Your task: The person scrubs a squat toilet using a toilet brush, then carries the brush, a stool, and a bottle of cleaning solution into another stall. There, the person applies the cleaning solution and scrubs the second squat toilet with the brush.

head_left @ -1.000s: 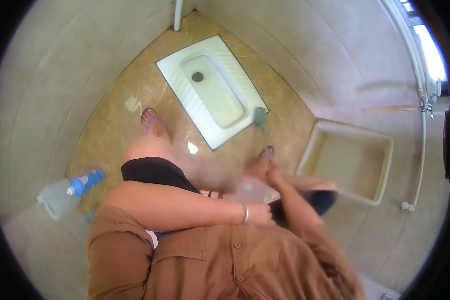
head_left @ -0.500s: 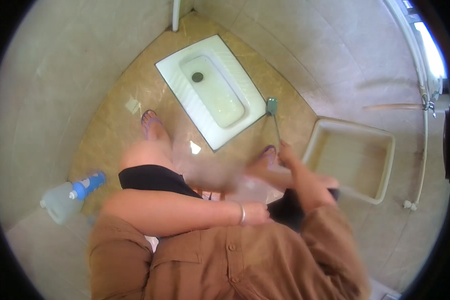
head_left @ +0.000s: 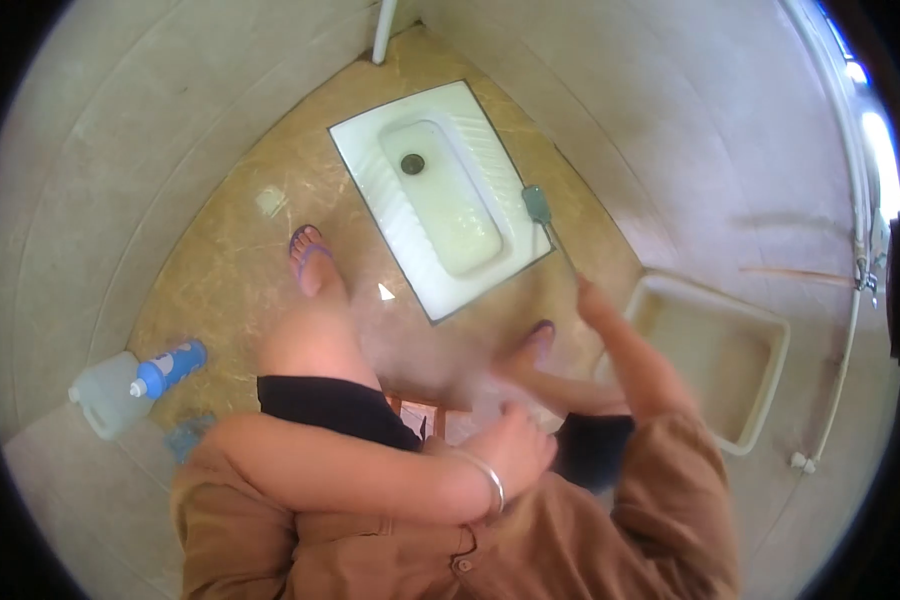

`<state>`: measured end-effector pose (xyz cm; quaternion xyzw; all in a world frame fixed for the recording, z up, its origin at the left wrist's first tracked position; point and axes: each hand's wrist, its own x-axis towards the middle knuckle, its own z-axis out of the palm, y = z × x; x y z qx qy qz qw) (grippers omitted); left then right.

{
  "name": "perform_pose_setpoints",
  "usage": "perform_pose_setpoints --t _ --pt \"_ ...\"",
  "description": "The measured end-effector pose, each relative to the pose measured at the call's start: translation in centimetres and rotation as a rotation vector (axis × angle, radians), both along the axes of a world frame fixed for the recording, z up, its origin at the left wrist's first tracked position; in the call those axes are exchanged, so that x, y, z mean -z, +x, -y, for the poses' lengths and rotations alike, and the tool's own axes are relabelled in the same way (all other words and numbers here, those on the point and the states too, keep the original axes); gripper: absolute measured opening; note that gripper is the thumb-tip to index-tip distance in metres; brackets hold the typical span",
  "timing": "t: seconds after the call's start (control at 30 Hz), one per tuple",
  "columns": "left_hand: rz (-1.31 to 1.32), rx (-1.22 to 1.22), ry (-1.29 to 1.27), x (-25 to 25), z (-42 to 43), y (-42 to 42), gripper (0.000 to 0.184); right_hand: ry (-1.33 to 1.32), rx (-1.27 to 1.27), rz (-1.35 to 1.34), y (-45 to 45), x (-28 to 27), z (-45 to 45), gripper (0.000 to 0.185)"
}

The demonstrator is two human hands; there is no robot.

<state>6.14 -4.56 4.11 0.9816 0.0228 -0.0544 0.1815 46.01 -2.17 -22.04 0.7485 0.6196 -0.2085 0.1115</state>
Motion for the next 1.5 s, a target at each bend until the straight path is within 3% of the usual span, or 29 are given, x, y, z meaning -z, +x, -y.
perform_pose_setpoints --t 0.13,0.23,0.3,0.37,0.47,0.53,0.67,0.77,0.87,0.9,0.97,1.03,1.1,1.23,1.33,1.4,1.5 --pt "0.248 -0.123 0.007 -1.9 -0.7 -2.3 0.044 -0.065 0.037 -0.01 -0.5 -1.5 -4.1 0.043" --pt "0.01 -0.076 -0.064 -4.8 -2.8 -3.2 0.038 -0.041 -0.102 0.045 0.6 0.7 -7.9 0.044" --pt "0.458 0.072 0.58 -2.7 -6.6 -7.0 0.039 -0.019 -0.15 0.086 0.8 2.7 -12.0 0.044" --pt "0.526 0.014 0.674 -1.5 -6.9 -7.3 0.041 0.028 -0.136 0.132 -0.9 4.3 -17.2 0.044" --pt "0.204 -0.265 0.185 -1.1 -3.0 -3.8 0.042 0.238 -0.23 0.092 -2.7 7.8 -24.5 0.042" --pt "0.17 -0.297 0.138 -1.1 -3.2 -3.8 0.043 0.106 -0.079 -0.009 -8.0 4.8 -28.1 0.041" --pt "0.089 -0.331 0.097 -1.5 -4.0 -4.0 0.042 0.102 -0.179 0.09 -14.5 3.2 -28.7 0.041" --pt "0.015 -0.333 0.064 -3.0 -4.7 -4.4 0.042 0.059 -0.252 -0.144 -15.2 1.4 -27.3 0.043" --pt "0.06 -0.33 0.016 -2.7 -3.9 -4.4 0.042 0.07 -0.246 -0.107 -11.6 1.9 -27.6 0.044" --pt "0.053 -0.32 0.02 -2.7 -3.7 -4.4 0.042 0.093 -0.205 -0.068 -11.5 2.0 -28.1 0.044" --pt "0.039 -0.311 0.045 -2.8 -3.8 -4.6 0.042 -0.014 0.128 -0.077 -11.5 2.2 -29.0 0.045" --pt "0.023 -0.303 0.074 -3.0 -4.2 -4.7 0.042 -0.037 0.121 -0.032 -13.5 1.9 -28.4 0.045" --pt "0.038 -0.321 0.056 -2.9 -4.5 -4.7 0.042 0.041 -0.228 0.072 -14.5 2.2 -27.6 0.045" --pt "0.025 -0.314 0.039 -2.9 -4.5 -4.7 0.043 0.086 -0.207 -0.121 -12.4 2.9 -30.2 0.04" --pt "0.173 -0.394 0.139 -1.2 -4.1 -4.5 0.041 0.196 -0.191 0.118 -13.8 3.8 -31.2 0.04" --pt "0.094 -0.375 0.118 -2.1 -4.6 -5.1 0.039 0.416 -0.283 0.219 -13.4 6.0 -30.4 0.042" --pt "0.117 -0.422 0.131 -0.6 -3.9 -5.4 0.04 0.346 -0.119 0.003 -11.7 4.0 -30.9 0.044"
